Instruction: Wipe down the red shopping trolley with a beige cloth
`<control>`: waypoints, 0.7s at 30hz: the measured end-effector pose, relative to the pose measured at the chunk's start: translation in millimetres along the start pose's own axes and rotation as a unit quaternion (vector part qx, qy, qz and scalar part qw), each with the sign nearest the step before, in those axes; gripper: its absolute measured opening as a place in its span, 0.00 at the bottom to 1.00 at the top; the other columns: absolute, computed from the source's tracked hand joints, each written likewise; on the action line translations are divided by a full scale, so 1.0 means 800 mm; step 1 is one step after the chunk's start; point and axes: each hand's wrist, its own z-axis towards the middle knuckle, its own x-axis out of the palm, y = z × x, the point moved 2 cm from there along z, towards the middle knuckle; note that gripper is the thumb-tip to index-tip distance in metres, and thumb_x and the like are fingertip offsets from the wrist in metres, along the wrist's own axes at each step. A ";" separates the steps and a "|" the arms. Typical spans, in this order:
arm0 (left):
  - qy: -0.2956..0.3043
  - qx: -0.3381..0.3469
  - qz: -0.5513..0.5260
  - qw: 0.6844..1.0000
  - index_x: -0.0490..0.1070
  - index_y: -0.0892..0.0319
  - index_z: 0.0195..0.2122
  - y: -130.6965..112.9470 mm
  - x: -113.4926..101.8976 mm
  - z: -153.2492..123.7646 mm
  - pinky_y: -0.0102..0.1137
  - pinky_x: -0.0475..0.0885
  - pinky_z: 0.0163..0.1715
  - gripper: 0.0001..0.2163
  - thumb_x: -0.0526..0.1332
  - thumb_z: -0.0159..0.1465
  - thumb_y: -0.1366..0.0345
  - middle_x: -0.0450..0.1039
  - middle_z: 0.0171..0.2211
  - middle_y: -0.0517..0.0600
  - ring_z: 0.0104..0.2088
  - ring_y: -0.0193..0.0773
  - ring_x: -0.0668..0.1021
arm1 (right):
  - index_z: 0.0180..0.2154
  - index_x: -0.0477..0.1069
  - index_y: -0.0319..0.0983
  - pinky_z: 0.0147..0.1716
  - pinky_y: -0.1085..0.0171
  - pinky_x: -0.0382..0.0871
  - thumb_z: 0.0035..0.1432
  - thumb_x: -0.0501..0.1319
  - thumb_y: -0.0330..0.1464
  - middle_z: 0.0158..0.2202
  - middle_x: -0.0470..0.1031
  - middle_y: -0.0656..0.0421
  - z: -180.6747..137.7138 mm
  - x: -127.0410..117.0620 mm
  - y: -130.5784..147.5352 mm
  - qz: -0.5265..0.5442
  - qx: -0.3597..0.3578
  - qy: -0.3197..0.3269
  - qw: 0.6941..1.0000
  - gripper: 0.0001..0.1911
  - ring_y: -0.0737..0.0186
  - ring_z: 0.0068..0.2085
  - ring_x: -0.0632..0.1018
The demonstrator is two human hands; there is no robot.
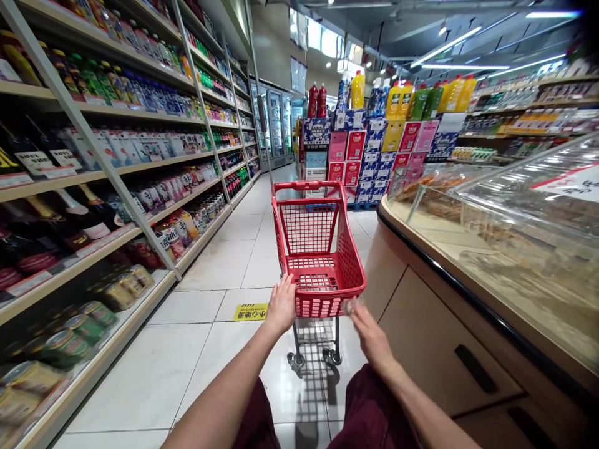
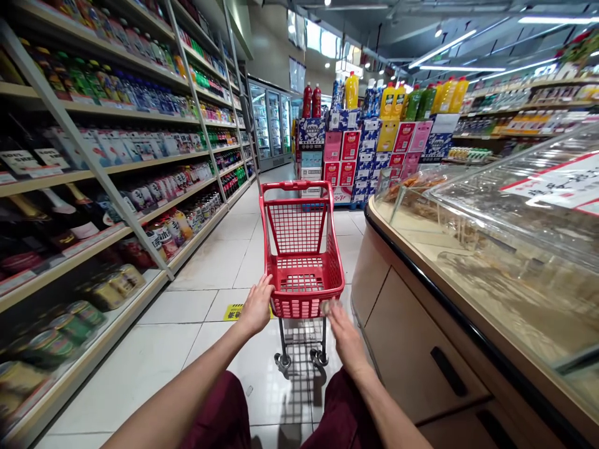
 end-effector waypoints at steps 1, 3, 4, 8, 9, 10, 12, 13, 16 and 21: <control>0.002 0.003 0.002 1.000 0.62 0.62 0.46 0.000 0.001 0.000 0.45 0.50 0.58 0.15 0.48 0.58 0.77 0.48 0.61 0.55 0.62 0.41 0.47 | 0.52 0.63 0.46 0.51 0.62 0.67 0.54 0.47 0.20 0.53 0.66 0.62 -0.004 0.002 0.003 0.006 -0.013 0.022 1.000 0.26 0.64 0.55 0.65; 0.005 0.008 0.005 1.000 0.62 0.61 0.46 0.001 0.003 -0.001 0.46 0.49 0.58 0.16 0.47 0.57 0.78 0.48 0.61 0.54 0.62 0.40 0.47 | 0.52 0.63 0.47 0.51 0.62 0.67 0.55 0.47 0.21 0.53 0.66 0.62 -0.005 0.001 0.009 0.023 -0.013 0.025 0.999 0.26 0.63 0.55 0.66; 0.005 0.009 0.006 1.000 0.62 0.61 0.46 0.001 0.004 -0.001 0.46 0.49 0.58 0.17 0.48 0.57 0.78 0.48 0.61 0.54 0.62 0.40 0.47 | 0.53 0.62 0.46 0.53 0.59 0.65 0.55 0.47 0.21 0.55 0.64 0.62 0.000 -0.002 0.011 0.031 0.000 0.003 1.000 0.26 0.62 0.55 0.64; -0.001 0.000 0.002 1.000 0.61 0.63 0.47 0.001 0.009 0.000 0.45 0.49 0.59 0.18 0.48 0.56 0.78 0.46 0.62 0.56 0.62 0.41 0.45 | 0.55 0.58 0.44 0.59 0.54 0.53 0.56 0.48 0.20 0.58 0.58 0.60 0.033 0.004 0.035 0.063 0.005 -0.069 0.996 0.27 0.60 0.59 0.57; -0.003 0.001 0.002 1.000 0.60 0.63 0.47 0.001 0.010 -0.001 0.45 0.49 0.59 0.18 0.48 0.56 0.78 0.46 0.62 0.56 0.62 0.41 0.44 | 0.56 0.58 0.44 0.59 0.55 0.53 0.56 0.48 0.20 0.58 0.58 0.60 0.035 0.012 0.044 0.070 -0.014 -0.063 0.995 0.27 0.61 0.59 0.57; -0.004 0.004 0.002 1.000 0.60 0.63 0.48 0.001 0.011 -0.001 0.45 0.49 0.59 0.18 0.48 0.55 0.78 0.46 0.62 0.56 0.62 0.40 0.44 | 0.56 0.57 0.44 0.59 0.57 0.54 0.56 0.48 0.19 0.57 0.60 0.60 0.033 0.022 0.055 0.078 -0.035 -0.047 0.995 0.27 0.63 0.59 0.58; 0.000 0.013 0.004 1.000 0.60 0.63 0.48 0.002 0.012 -0.003 0.45 0.48 0.59 0.19 0.47 0.55 0.79 0.45 0.62 0.55 0.62 0.40 0.44 | 0.56 0.57 0.43 0.57 0.62 0.58 0.56 0.47 0.19 0.56 0.62 0.60 0.020 0.041 0.075 0.097 -0.070 -0.001 0.993 0.28 0.67 0.59 0.58; 0.004 0.018 0.004 1.000 0.60 0.62 0.48 0.001 0.012 -0.003 0.45 0.48 0.59 0.19 0.47 0.55 0.79 0.45 0.62 0.54 0.62 0.40 0.44 | 0.56 0.57 0.43 0.56 0.63 0.60 0.56 0.47 0.19 0.55 0.63 0.60 0.014 0.047 0.083 0.107 -0.078 0.018 0.991 0.28 0.67 0.59 0.58; 0.011 0.024 0.001 1.000 0.59 0.63 0.49 0.001 0.013 -0.006 0.44 0.47 0.59 0.20 0.48 0.54 0.79 0.44 0.62 0.54 0.62 0.39 0.44 | 0.55 0.58 0.42 0.55 0.56 0.60 0.55 0.47 0.19 0.57 0.61 0.57 0.015 0.048 0.100 0.138 -0.069 0.017 0.988 0.27 0.62 0.60 0.56; 0.010 0.019 -0.008 1.000 0.60 0.62 0.48 0.001 0.011 -0.008 0.43 0.47 0.59 0.20 0.48 0.54 0.78 0.44 0.62 0.54 0.62 0.38 0.43 | 0.54 0.61 0.42 0.55 0.56 0.61 0.54 0.47 0.18 0.55 0.63 0.55 0.071 0.022 0.106 0.130 -0.064 -0.023 0.989 0.27 0.62 0.58 0.60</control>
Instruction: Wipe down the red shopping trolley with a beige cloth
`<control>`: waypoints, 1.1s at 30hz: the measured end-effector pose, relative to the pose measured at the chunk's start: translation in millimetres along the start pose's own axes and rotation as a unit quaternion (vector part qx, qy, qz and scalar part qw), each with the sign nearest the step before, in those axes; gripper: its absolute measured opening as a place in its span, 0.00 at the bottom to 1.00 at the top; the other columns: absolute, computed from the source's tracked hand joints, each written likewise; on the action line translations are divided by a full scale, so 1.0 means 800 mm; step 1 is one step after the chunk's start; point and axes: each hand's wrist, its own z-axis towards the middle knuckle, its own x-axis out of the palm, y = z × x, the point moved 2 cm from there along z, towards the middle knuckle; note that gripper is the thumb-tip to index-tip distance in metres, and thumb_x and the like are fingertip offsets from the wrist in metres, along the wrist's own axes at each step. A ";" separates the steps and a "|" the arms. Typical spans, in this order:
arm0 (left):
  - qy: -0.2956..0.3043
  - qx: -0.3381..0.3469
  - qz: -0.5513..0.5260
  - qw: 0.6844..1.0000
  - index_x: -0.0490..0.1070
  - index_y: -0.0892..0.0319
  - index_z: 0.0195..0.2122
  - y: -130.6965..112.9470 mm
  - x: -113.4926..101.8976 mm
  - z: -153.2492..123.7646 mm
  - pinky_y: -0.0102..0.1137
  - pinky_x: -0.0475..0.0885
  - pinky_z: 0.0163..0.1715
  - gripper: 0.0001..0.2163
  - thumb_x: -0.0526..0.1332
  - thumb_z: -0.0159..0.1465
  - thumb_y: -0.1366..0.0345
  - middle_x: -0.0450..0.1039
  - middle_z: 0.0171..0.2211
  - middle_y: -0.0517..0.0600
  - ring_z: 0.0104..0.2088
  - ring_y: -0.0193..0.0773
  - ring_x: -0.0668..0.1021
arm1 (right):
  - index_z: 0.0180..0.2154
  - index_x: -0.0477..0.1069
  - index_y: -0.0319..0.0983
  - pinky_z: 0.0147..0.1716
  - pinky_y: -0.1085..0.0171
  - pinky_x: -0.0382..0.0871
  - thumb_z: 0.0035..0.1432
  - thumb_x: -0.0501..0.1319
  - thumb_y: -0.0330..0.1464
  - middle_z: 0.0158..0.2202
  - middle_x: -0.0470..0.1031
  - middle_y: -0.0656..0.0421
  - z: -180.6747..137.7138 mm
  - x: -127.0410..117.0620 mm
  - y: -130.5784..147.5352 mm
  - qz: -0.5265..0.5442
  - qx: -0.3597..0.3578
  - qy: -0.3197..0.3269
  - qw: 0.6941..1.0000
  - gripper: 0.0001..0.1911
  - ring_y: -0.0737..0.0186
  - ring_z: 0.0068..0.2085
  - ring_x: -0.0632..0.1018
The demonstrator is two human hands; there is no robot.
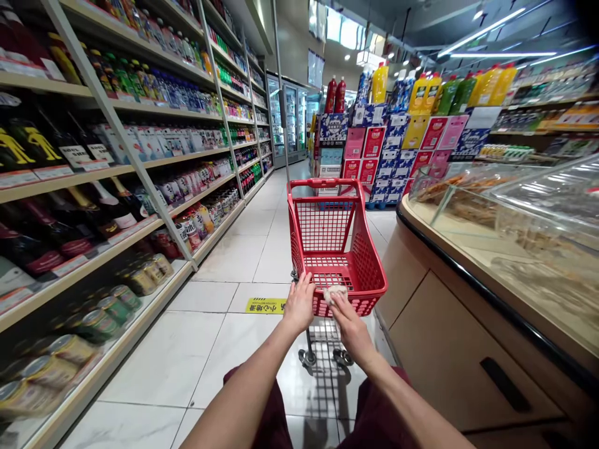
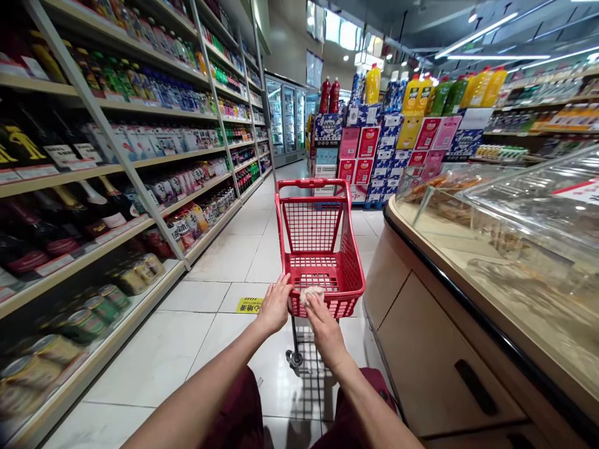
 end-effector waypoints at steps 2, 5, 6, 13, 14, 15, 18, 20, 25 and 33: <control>0.004 0.007 0.000 1.000 0.60 0.61 0.48 0.001 0.000 -0.001 0.44 0.47 0.59 0.20 0.49 0.53 0.78 0.44 0.62 0.53 0.62 0.38 0.43 | 0.53 0.62 0.43 0.53 0.59 0.63 0.54 0.47 0.18 0.54 0.65 0.56 0.017 -0.016 -0.005 -0.013 0.021 0.001 1.000 0.27 0.64 0.57 0.63; 0.001 0.004 0.004 1.000 0.59 0.61 0.49 0.001 0.002 -0.001 0.44 0.48 0.59 0.21 0.49 0.53 0.78 0.44 0.63 0.53 0.62 0.39 0.44 | 0.53 0.61 0.41 0.51 0.60 0.65 0.52 0.49 0.21 0.52 0.67 0.54 0.034 -0.041 -0.021 -0.037 0.111 -0.001 0.993 0.27 0.63 0.53 0.67; 0.001 -0.001 0.004 1.000 0.59 0.61 0.49 0.001 0.003 0.000 0.44 0.48 0.59 0.21 0.49 0.53 0.78 0.43 0.63 0.53 0.62 0.39 0.44 | 0.52 0.62 0.39 0.50 0.59 0.65 0.51 0.49 0.22 0.51 0.67 0.54 0.040 -0.045 -0.026 -0.048 0.139 0.007 0.989 0.26 0.62 0.52 0.69; -0.008 -0.003 0.037 0.999 0.59 0.62 0.51 0.000 0.005 -0.001 0.45 0.49 0.59 0.23 0.47 0.53 0.80 0.44 0.63 0.53 0.62 0.39 0.45 | 0.49 0.66 0.36 0.44 0.55 0.66 0.49 0.55 0.29 0.45 0.72 0.49 0.069 -0.005 -0.037 -0.157 0.138 0.197 0.958 0.23 0.55 0.45 0.72; -0.011 -0.002 0.045 0.999 0.59 0.62 0.50 0.003 0.003 -0.001 0.45 0.49 0.59 0.23 0.47 0.53 0.80 0.45 0.62 0.53 0.62 0.39 0.46 | 0.49 0.67 0.37 0.43 0.58 0.67 0.50 0.54 0.28 0.44 0.73 0.51 0.071 -0.007 -0.042 -0.150 0.124 0.217 0.956 0.22 0.57 0.43 0.73; -0.013 -0.001 0.053 0.998 0.60 0.62 0.50 0.005 0.002 -0.001 0.45 0.48 0.59 0.22 0.47 0.53 0.81 0.45 0.62 0.53 0.62 0.39 0.46 | 0.47 0.68 0.39 0.42 0.61 0.67 0.51 0.53 0.26 0.44 0.73 0.53 0.071 -0.014 -0.049 -0.140 0.105 0.232 0.957 0.20 0.59 0.43 0.73; -0.021 0.002 0.065 0.998 0.60 0.61 0.49 0.010 0.000 -0.001 0.46 0.48 0.59 0.22 0.46 0.53 0.81 0.47 0.62 0.53 0.62 0.38 0.47 | 0.44 0.71 0.42 0.44 0.62 0.66 0.53 0.47 0.22 0.45 0.73 0.57 0.058 -0.053 -0.077 -0.157 0.066 0.194 0.966 0.21 0.63 0.44 0.73; -0.029 -0.003 0.066 0.997 0.60 0.62 0.49 0.009 0.002 0.000 0.46 0.48 0.59 0.22 0.46 0.54 0.81 0.46 0.62 0.54 0.62 0.39 0.47 | 0.45 0.70 0.42 0.48 0.56 0.63 0.52 0.45 0.20 0.45 0.73 0.56 0.042 -0.070 -0.087 -0.202 0.073 0.122 0.969 0.24 0.61 0.45 0.73; -0.047 -0.017 0.086 0.995 0.60 0.64 0.51 0.002 0.011 -0.001 0.46 0.50 0.58 0.21 0.45 0.57 0.79 0.46 0.62 0.56 0.62 0.41 0.46 | 0.49 0.67 0.42 0.53 0.55 0.58 0.51 0.44 0.18 0.51 0.69 0.56 0.016 -0.012 -0.045 -0.229 0.068 0.051 0.970 0.27 0.61 0.55 0.65; -0.032 0.013 0.135 0.990 0.56 0.63 0.55 -0.001 0.015 -0.007 0.50 0.48 0.58 0.26 0.44 0.54 0.81 0.46 0.62 0.55 0.62 0.40 0.47 | 0.52 0.63 0.42 0.58 0.50 0.46 0.55 0.45 0.20 0.53 0.67 0.54 0.003 -0.053 -0.076 -0.290 0.095 0.030 0.952 0.25 0.59 0.58 0.61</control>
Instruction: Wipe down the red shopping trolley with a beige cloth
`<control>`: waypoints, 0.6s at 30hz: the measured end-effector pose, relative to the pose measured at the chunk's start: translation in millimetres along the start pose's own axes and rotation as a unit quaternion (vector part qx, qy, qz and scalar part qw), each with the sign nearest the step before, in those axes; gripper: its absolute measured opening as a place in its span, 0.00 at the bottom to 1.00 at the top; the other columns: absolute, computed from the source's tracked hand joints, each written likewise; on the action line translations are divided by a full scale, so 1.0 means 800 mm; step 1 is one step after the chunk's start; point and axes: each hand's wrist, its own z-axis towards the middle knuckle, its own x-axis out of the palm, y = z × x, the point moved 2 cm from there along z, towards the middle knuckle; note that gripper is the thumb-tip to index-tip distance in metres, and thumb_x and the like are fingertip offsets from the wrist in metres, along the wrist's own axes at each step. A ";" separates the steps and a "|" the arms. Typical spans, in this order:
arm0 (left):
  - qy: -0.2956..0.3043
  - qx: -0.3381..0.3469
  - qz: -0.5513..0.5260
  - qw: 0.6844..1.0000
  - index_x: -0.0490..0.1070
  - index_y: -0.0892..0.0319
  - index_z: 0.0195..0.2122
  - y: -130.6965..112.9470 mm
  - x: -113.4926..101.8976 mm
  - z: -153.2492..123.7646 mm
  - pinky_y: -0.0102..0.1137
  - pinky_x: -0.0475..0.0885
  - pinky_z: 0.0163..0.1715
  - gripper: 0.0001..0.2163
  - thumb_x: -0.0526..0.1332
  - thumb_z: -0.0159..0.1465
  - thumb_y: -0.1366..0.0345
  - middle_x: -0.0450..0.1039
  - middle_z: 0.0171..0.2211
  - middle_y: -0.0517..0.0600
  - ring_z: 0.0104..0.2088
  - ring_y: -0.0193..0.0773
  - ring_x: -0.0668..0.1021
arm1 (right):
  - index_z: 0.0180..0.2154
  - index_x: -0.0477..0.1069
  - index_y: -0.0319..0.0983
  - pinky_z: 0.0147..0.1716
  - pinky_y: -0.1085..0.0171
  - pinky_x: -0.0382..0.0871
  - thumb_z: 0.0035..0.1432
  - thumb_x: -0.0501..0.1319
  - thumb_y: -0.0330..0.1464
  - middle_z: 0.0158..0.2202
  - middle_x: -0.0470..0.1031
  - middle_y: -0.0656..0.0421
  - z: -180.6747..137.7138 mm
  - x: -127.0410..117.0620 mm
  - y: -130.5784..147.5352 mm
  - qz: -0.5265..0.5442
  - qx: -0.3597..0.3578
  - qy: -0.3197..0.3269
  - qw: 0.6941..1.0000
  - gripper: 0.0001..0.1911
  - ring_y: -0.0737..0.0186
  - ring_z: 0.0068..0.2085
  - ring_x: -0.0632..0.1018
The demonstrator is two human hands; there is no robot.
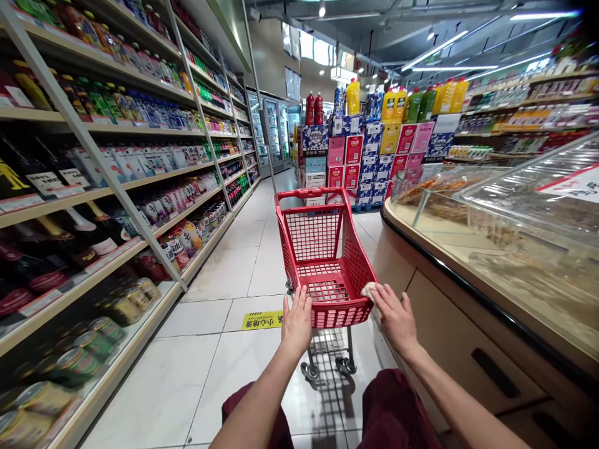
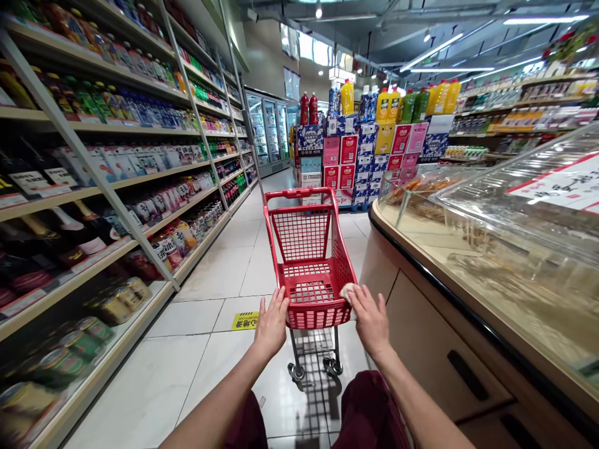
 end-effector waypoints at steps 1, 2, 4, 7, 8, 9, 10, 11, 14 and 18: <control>-0.009 -0.005 0.004 1.000 0.56 0.64 0.55 -0.004 0.002 -0.001 0.50 0.47 0.58 0.26 0.44 0.55 0.81 0.45 0.62 0.55 0.62 0.41 0.47 | 0.52 0.63 0.41 0.57 0.49 0.47 0.55 0.45 0.20 0.53 0.66 0.53 -0.002 -0.001 0.002 0.000 0.019 -0.015 1.000 0.25 0.59 0.58 0.61; -0.019 -0.007 0.007 1.000 0.54 0.65 0.56 -0.007 0.004 -0.003 0.50 0.47 0.58 0.26 0.44 0.55 0.81 0.45 0.62 0.55 0.62 0.42 0.46 | 0.52 0.63 0.41 0.57 0.50 0.49 0.55 0.44 0.20 0.53 0.66 0.53 -0.004 -0.001 0.011 0.007 0.024 -0.027 0.999 0.25 0.60 0.58 0.60; -0.037 0.001 0.016 0.999 0.50 0.65 0.58 -0.013 0.009 -0.008 0.50 0.47 0.58 0.28 0.43 0.55 0.81 0.43 0.62 0.55 0.62 0.41 0.45 | 0.52 0.64 0.42 0.56 0.53 0.53 0.56 0.44 0.21 0.53 0.66 0.55 -0.005 0.006 0.039 0.039 0.002 -0.025 0.999 0.25 0.61 0.59 0.59; -0.044 0.029 0.028 0.998 0.46 0.63 0.60 -0.014 0.013 -0.014 0.50 0.46 0.58 0.31 0.44 0.53 0.81 0.42 0.63 0.52 0.62 0.39 0.44 | 0.53 0.62 0.45 0.57 0.54 0.52 0.56 0.45 0.22 0.55 0.64 0.57 -0.005 0.012 0.055 0.059 -0.044 0.039 0.996 0.25 0.62 0.59 0.60; -0.043 0.035 0.031 0.998 0.45 0.62 0.60 -0.013 0.013 -0.015 0.50 0.46 0.58 0.32 0.44 0.52 0.81 0.42 0.63 0.52 0.62 0.39 0.44 | 0.53 0.62 0.45 0.57 0.52 0.50 0.56 0.45 0.21 0.55 0.64 0.57 -0.006 0.011 0.048 0.053 -0.042 0.053 0.996 0.25 0.61 0.58 0.60; -0.041 0.038 0.033 0.998 0.45 0.62 0.60 -0.012 0.013 -0.016 0.50 0.46 0.58 0.32 0.45 0.52 0.81 0.42 0.63 0.52 0.62 0.39 0.44 | 0.53 0.61 0.45 0.57 0.51 0.48 0.56 0.45 0.21 0.55 0.63 0.57 -0.007 0.009 0.036 0.040 -0.027 0.057 0.997 0.26 0.60 0.58 0.60; -0.040 0.039 0.033 0.998 0.45 0.63 0.60 -0.012 0.012 -0.016 0.50 0.46 0.58 0.32 0.46 0.52 0.81 0.42 0.63 0.52 0.62 0.40 0.44 | 0.53 0.61 0.44 0.57 0.50 0.47 0.56 0.45 0.21 0.55 0.63 0.56 -0.008 0.007 0.024 0.023 -0.001 0.051 0.998 0.26 0.60 0.58 0.60; -0.038 0.037 0.033 0.998 0.46 0.63 0.60 -0.013 0.012 -0.015 0.50 0.46 0.58 0.32 0.46 0.51 0.81 0.42 0.63 0.53 0.62 0.40 0.44 | 0.53 0.61 0.43 0.57 0.49 0.47 0.56 0.44 0.20 0.56 0.63 0.55 -0.009 0.005 0.016 0.007 0.031 0.037 0.999 0.26 0.60 0.58 0.60; -0.034 0.026 0.028 0.999 0.46 0.64 0.60 -0.016 0.011 -0.015 0.49 0.47 0.58 0.32 0.46 0.52 0.80 0.42 0.62 0.54 0.62 0.40 0.44 | 0.53 0.62 0.38 0.57 0.50 0.49 0.55 0.44 0.20 0.56 0.61 0.51 -0.011 0.007 0.024 0.008 0.064 0.017 0.998 0.25 0.58 0.60 0.56; -0.023 0.036 0.030 0.999 0.42 0.60 0.61 -0.015 0.010 -0.018 0.50 0.45 0.58 0.33 0.47 0.53 0.79 0.40 0.63 0.52 0.62 0.40 0.43 | 0.53 0.62 0.42 0.57 0.53 0.48 0.56 0.45 0.21 0.55 0.63 0.55 -0.009 0.012 0.049 0.055 -0.033 0.038 0.997 0.25 0.61 0.60 0.57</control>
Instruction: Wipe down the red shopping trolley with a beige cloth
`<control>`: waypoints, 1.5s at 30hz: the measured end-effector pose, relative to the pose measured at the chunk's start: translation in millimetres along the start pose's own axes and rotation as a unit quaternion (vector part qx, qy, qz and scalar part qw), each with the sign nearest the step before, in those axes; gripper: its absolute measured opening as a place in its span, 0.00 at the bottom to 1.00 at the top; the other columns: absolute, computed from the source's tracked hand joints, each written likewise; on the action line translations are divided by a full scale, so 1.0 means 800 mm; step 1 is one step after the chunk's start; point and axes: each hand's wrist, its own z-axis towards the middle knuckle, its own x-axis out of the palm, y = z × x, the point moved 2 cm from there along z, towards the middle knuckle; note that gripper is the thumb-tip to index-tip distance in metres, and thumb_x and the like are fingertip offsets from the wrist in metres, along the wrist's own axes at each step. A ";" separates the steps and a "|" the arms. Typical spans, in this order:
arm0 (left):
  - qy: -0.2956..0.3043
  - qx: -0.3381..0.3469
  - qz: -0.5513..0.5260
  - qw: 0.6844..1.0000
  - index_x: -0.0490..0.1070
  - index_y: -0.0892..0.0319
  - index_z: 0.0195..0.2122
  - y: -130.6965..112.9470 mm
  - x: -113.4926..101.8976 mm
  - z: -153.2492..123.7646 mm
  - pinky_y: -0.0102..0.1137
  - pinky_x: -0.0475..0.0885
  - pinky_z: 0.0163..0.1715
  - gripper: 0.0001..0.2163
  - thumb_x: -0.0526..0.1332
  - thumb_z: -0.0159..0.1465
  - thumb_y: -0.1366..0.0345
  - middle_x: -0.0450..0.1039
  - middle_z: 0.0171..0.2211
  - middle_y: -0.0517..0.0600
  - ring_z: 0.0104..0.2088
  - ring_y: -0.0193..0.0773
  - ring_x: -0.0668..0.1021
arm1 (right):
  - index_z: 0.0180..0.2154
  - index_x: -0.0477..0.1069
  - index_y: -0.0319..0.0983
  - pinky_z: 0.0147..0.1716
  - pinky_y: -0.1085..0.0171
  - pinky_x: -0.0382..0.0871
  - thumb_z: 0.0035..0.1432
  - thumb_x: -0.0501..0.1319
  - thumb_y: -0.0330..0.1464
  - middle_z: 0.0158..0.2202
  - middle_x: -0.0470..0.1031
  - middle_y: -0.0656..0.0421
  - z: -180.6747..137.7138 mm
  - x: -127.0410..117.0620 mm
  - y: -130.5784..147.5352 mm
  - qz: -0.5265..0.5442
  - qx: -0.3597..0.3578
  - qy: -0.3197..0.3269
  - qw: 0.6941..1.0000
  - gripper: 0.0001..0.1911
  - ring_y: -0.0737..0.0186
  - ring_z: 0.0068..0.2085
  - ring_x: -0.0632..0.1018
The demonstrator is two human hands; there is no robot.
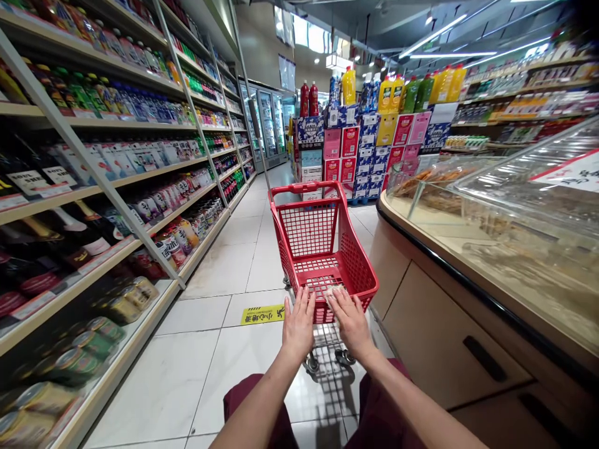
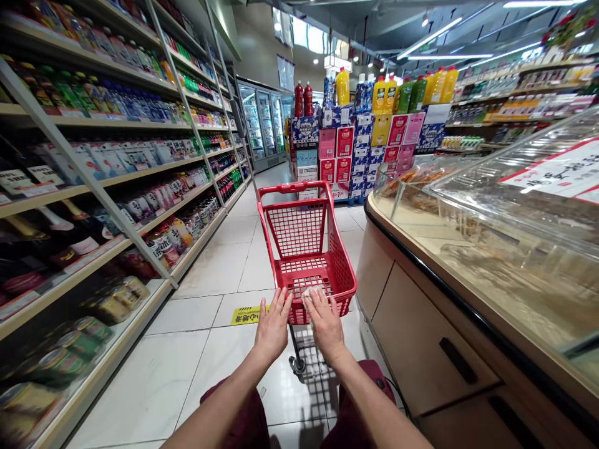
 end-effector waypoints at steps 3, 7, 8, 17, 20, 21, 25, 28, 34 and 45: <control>0.005 0.003 0.000 1.000 0.42 0.59 0.61 -0.001 0.000 -0.001 0.51 0.45 0.58 0.33 0.48 0.53 0.78 0.40 0.63 0.53 0.62 0.41 0.43 | 0.54 0.60 0.42 0.58 0.49 0.44 0.55 0.44 0.20 0.55 0.63 0.54 -0.003 -0.010 -0.024 -0.033 0.044 -0.011 0.998 0.26 0.61 0.59 0.59; -0.007 -0.013 -0.008 1.000 0.45 0.62 0.60 -0.008 0.003 0.002 0.49 0.46 0.58 0.30 0.47 0.55 0.77 0.42 0.63 0.54 0.62 0.41 0.43 | 0.55 0.59 0.38 0.57 0.50 0.46 0.55 0.44 0.20 0.57 0.60 0.50 -0.004 -0.010 -0.021 -0.036 0.096 -0.018 0.995 0.27 0.58 0.61 0.55; -0.010 -0.014 -0.008 1.000 0.46 0.62 0.60 -0.010 0.003 0.002 0.49 0.47 0.58 0.29 0.47 0.55 0.77 0.43 0.63 0.54 0.62 0.41 0.43 | 0.55 0.59 0.39 0.57 0.51 0.48 0.55 0.44 0.20 0.57 0.60 0.51 -0.004 -0.006 -0.012 -0.023 0.077 -0.012 0.997 0.27 0.58 0.61 0.54; -0.031 -0.020 -0.020 0.999 0.44 0.63 0.61 -0.011 0.010 0.001 0.49 0.47 0.58 0.31 0.47 0.54 0.77 0.41 0.63 0.55 0.62 0.42 0.42 | 0.60 0.48 0.44 0.56 0.46 0.47 0.54 0.43 0.19 0.58 0.58 0.52 -0.009 -0.011 -0.030 -0.041 0.091 -0.036 0.994 0.33 0.57 0.60 0.56; -0.044 -0.020 -0.013 0.999 0.43 0.62 0.61 -0.011 0.013 0.000 0.49 0.48 0.58 0.31 0.47 0.54 0.77 0.42 0.63 0.54 0.62 0.41 0.43 | 0.59 0.50 0.44 0.56 0.49 0.50 0.55 0.45 0.21 0.58 0.59 0.53 -0.004 -0.003 -0.009 -0.014 0.034 -0.014 0.999 0.31 0.58 0.60 0.57; -0.047 -0.016 -0.008 0.999 0.43 0.61 0.61 -0.010 0.013 0.000 0.49 0.48 0.58 0.31 0.46 0.55 0.78 0.42 0.63 0.53 0.62 0.41 0.44 | 0.59 0.51 0.45 0.56 0.50 0.51 0.55 0.46 0.22 0.58 0.59 0.54 -0.002 -0.002 -0.006 -0.009 0.013 0.002 1.000 0.30 0.58 0.60 0.58; -0.044 -0.008 0.001 0.999 0.44 0.62 0.61 -0.007 0.013 0.000 0.49 0.47 0.58 0.30 0.46 0.55 0.78 0.42 0.63 0.53 0.62 0.40 0.44 | 0.59 0.51 0.46 0.57 0.48 0.47 0.55 0.43 0.20 0.57 0.60 0.53 -0.005 -0.012 -0.030 -0.053 0.053 -0.005 0.997 0.31 0.57 0.58 0.60; -0.036 -0.022 -0.005 0.999 0.45 0.63 0.61 -0.008 0.013 0.001 0.49 0.47 0.58 0.30 0.47 0.55 0.77 0.42 0.63 0.55 0.62 0.42 0.43 | 0.59 0.52 0.41 0.56 0.47 0.47 0.54 0.43 0.19 0.57 0.59 0.50 -0.007 -0.013 -0.031 -0.053 0.099 -0.024 0.993 0.31 0.55 0.59 0.59; -0.030 -0.010 -0.003 0.999 0.45 0.61 0.61 -0.009 0.009 0.000 0.50 0.46 0.58 0.31 0.47 0.54 0.77 0.43 0.62 0.54 0.62 0.41 0.45 | 0.57 0.55 0.46 0.58 0.51 0.46 0.55 0.45 0.22 0.57 0.60 0.56 -0.004 -0.007 -0.021 -0.030 0.030 0.003 0.999 0.29 0.60 0.59 0.59; -0.046 -0.013 -0.008 0.999 0.45 0.61 0.61 -0.007 0.012 0.000 0.50 0.47 0.58 0.29 0.47 0.56 0.75 0.45 0.62 0.54 0.62 0.41 0.46 | 0.59 0.49 0.46 0.57 0.49 0.47 0.55 0.45 0.21 0.58 0.59 0.54 -0.004 0.000 -0.022 -0.023 0.045 -0.013 0.999 0.31 0.58 0.58 0.60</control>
